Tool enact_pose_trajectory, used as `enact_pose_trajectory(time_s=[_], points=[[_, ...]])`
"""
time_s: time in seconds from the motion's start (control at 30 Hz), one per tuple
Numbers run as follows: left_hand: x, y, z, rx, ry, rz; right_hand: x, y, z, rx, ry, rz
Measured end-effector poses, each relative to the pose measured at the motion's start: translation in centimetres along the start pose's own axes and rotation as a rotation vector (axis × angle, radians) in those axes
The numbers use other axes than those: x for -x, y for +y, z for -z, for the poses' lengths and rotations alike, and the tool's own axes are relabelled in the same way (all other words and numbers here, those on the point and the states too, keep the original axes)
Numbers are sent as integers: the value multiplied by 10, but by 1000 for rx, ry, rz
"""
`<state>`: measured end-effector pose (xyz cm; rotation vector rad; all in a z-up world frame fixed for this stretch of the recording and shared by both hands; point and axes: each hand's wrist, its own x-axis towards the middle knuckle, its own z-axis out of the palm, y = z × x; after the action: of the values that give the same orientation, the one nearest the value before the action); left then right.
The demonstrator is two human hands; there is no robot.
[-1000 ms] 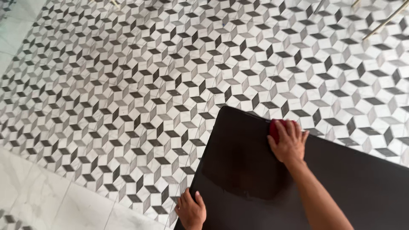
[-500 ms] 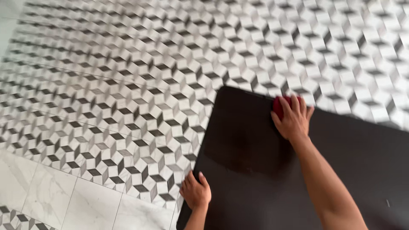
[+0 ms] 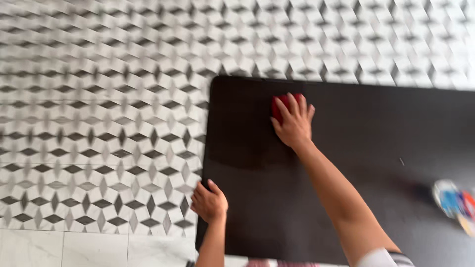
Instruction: The person scrubs a dark tabletop with a brush and cleaning solution, then wipes the surface with a red cloth. They spray cleaner onto the cloth and continue wiping the table, leaving it visibly cleaner.
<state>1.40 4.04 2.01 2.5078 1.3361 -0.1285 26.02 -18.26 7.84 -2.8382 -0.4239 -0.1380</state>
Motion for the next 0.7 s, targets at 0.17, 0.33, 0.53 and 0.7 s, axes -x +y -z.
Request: enact_pose_trajectory(time_s=[0.17, 0.33, 0.53, 0.7], points=[[5, 1, 1, 64, 81, -54, 19, -4, 14, 15, -74, -15], [5, 7, 5, 72, 56, -73, 50, -3, 18, -1, -103, -35], [5, 9, 8, 66, -50, -37, 70, -18, 21, -11, -84, -46], [10, 15, -9, 38, 94, -64, 99, -30, 17, 60, -67, 11]])
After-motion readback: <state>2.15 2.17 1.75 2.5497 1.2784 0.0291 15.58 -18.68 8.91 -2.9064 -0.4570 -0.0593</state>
